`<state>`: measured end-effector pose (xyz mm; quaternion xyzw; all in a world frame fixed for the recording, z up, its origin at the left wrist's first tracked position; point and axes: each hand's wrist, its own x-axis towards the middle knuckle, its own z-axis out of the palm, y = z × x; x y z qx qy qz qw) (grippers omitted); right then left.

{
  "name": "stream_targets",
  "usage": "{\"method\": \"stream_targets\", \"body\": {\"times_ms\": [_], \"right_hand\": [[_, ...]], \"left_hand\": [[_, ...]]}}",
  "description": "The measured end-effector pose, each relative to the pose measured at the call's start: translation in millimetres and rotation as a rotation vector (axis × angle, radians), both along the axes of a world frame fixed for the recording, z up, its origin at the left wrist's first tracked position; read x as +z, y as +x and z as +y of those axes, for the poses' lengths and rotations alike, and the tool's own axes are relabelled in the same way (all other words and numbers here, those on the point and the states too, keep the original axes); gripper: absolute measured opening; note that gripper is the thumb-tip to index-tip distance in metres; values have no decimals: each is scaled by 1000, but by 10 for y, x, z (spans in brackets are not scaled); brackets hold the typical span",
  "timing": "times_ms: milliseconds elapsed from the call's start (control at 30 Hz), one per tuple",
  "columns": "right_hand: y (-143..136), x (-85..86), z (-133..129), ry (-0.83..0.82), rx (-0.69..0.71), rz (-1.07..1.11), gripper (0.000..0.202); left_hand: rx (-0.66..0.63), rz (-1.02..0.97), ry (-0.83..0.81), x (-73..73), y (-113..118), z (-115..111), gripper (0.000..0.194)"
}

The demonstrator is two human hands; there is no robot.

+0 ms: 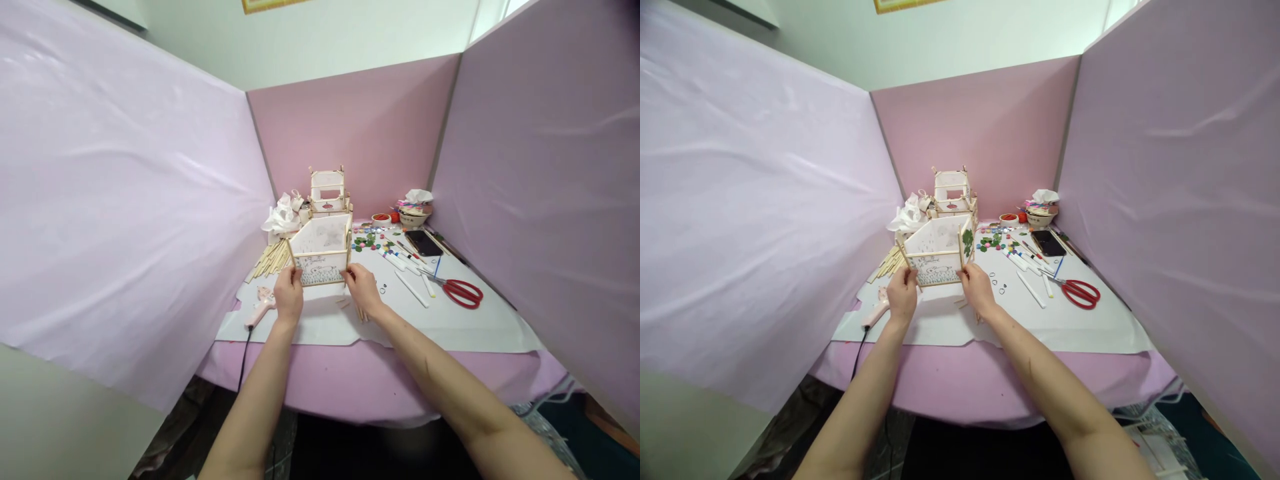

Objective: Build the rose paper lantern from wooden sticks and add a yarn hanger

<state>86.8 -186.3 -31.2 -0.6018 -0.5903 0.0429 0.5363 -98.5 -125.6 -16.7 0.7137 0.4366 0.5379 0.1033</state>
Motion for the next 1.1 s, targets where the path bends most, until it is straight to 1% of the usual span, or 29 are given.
{"method": "stream_targets", "body": {"times_ms": [67, 200, 267, 333, 433, 500, 567, 633, 700, 833, 967, 1033, 1100], "right_hand": [[-1, -24, 58, -8, -39, 15, 17], [-14, -117, 123, -60, -58, 52, 12], [-25, -154, 143, -79, -75, 81, 12], [-34, -172, 161, -96, -112, 104, 12], [-40, -172, 187, -129, -164, 93, 19], [-41, -162, 196, -167, -164, 47, 19], [-42, -150, 197, -218, -152, -11, 15], [-42, -142, 193, -269, -148, -57, 10], [-39, -150, 193, -292, -147, -89, 8], [-36, -218, 211, -267, -133, -95, 13], [-43, -265, 203, -190, -73, -4, 15], [-23, -232, 162, -158, -53, 23, 15], [35, -133, 91, -117, -42, 1, 16]], "left_hand": [[-1, -11, -26, -26, 9, 28, 14], [48, -41, -76, -155, 0, 93, 13], [66, -66, -111, -203, -18, 130, 17], [81, -69, -145, -220, -41, 166, 25], [60, 6, -193, -207, -74, 213, 34], [4, 97, -233, -196, -88, 233, 30], [-37, 176, -283, -192, -91, 240, 25], [-35, 215, -335, -195, -82, 238, 25], [-6, 221, -367, -206, -66, 231, 27], [21, 200, -346, -250, -32, 221, 22], [6, 137, -297, -296, -16, 197, 17], [-18, 81, -292, -299, 4, 167, 15], [-66, -8, -306, -286, 63, 116, 11]]}}
